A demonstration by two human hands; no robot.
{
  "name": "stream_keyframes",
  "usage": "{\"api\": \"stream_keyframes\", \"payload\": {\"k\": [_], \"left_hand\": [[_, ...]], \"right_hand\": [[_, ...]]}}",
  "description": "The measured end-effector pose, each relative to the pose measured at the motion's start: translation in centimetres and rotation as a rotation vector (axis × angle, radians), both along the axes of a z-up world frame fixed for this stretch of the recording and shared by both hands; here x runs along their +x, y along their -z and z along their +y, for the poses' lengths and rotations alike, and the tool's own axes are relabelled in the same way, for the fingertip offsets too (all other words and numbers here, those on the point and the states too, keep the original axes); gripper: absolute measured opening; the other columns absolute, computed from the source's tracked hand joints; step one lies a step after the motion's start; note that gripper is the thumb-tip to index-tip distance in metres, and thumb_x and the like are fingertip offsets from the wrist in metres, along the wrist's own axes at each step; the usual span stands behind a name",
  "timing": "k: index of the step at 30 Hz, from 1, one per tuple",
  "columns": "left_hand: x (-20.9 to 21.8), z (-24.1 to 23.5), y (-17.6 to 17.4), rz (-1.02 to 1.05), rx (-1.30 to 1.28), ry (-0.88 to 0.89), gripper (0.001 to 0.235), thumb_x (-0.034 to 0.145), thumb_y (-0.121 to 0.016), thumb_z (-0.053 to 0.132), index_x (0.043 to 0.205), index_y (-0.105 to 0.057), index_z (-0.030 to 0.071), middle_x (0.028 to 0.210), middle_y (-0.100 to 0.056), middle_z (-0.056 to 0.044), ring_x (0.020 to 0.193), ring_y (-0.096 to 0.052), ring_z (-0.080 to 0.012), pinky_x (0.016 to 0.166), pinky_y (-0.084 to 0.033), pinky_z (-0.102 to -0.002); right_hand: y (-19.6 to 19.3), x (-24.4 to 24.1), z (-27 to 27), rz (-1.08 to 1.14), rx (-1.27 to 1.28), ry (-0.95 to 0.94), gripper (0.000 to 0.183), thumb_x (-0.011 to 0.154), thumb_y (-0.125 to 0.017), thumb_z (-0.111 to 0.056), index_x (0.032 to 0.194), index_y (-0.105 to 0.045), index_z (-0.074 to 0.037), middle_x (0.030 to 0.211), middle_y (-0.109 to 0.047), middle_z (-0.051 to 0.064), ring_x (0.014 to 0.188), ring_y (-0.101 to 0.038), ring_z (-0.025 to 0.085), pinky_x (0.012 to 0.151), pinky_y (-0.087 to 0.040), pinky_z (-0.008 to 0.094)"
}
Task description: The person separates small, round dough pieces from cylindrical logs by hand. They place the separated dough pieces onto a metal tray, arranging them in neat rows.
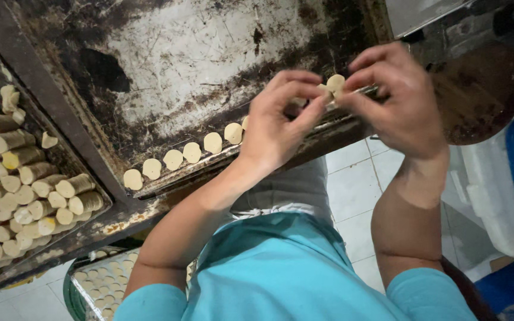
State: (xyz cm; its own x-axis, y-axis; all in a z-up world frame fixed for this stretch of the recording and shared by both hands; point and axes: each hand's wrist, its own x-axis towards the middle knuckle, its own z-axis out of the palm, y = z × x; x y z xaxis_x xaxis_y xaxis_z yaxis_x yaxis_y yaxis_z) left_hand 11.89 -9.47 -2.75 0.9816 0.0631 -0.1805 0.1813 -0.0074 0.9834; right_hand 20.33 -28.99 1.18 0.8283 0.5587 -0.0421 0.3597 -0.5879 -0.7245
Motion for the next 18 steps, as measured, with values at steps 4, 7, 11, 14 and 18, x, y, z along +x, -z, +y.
{"api": "stream_keyframes", "payload": {"k": [4, 7, 11, 14, 18], "left_hand": [[0.9, -0.8, 0.1, -0.283, 0.467, 0.044, 0.014, 0.097, -0.073, 0.013, 0.110, -0.074, 0.006, 0.132, -0.063, -0.011, 0.126, -0.057, -0.0281, 0.107, -0.049, -0.042], [1.2, -1.7, 0.5, -0.320, 0.792, 0.064, 0.017, 0.091, -0.073, 0.013, 0.108, -0.075, 0.009, 0.137, -0.059, -0.013, 0.135, -0.048, -0.0349, 0.110, -0.042, -0.049], [0.9, -1.3, 0.6, -0.339, 0.731, 0.060, 0.028, 0.083, -0.074, 0.011, 0.111, -0.076, 0.013, 0.136, -0.060, -0.014, 0.135, -0.047, -0.0373, 0.110, -0.041, -0.051], [-0.3, 0.7, -0.2, -0.377, 0.667, 0.008, 0.032, 0.088, -0.075, 0.009, 0.120, -0.073, 0.011, 0.138, -0.060, -0.013, 0.136, -0.050, -0.0370, 0.111, -0.043, -0.050], [-3.5, 6.6, -1.9, -0.340, 0.632, -0.133, 0.030, 0.096, -0.076, 0.007, 0.125, -0.071, 0.009, 0.136, -0.064, -0.010, 0.136, -0.056, -0.0329, 0.116, -0.047, -0.047]], "right_hand": [[-0.4, -0.1, -0.5, 0.043, 0.055, 0.041, 0.015, 0.091, -0.079, -0.008, 0.102, -0.073, 0.000, 0.115, -0.066, 0.015, 0.100, -0.067, 0.025, 0.082, -0.054, 0.037], [1.8, 0.5, -2.1, -0.174, -0.101, 0.075, 0.011, 0.095, -0.084, -0.007, 0.100, -0.076, -0.001, 0.116, -0.067, 0.015, 0.107, -0.067, 0.027, 0.090, -0.054, 0.038], [3.5, 0.4, -3.4, -0.204, -0.134, 0.143, 0.016, 0.091, -0.087, -0.007, 0.101, -0.077, -0.002, 0.115, -0.066, 0.017, 0.109, -0.067, 0.030, 0.094, -0.055, 0.041], [2.8, 0.7, -2.9, -0.347, -0.205, 0.055, 0.015, 0.095, -0.085, -0.005, 0.107, -0.078, 0.000, 0.112, -0.067, 0.015, 0.114, -0.067, 0.031, 0.095, -0.055, 0.042], [0.1, -0.2, -0.2, -0.277, -0.163, 0.030, 0.013, 0.097, -0.085, -0.009, 0.103, -0.077, -0.001, 0.116, -0.065, 0.015, 0.111, -0.066, 0.031, 0.089, -0.055, 0.038]]}}
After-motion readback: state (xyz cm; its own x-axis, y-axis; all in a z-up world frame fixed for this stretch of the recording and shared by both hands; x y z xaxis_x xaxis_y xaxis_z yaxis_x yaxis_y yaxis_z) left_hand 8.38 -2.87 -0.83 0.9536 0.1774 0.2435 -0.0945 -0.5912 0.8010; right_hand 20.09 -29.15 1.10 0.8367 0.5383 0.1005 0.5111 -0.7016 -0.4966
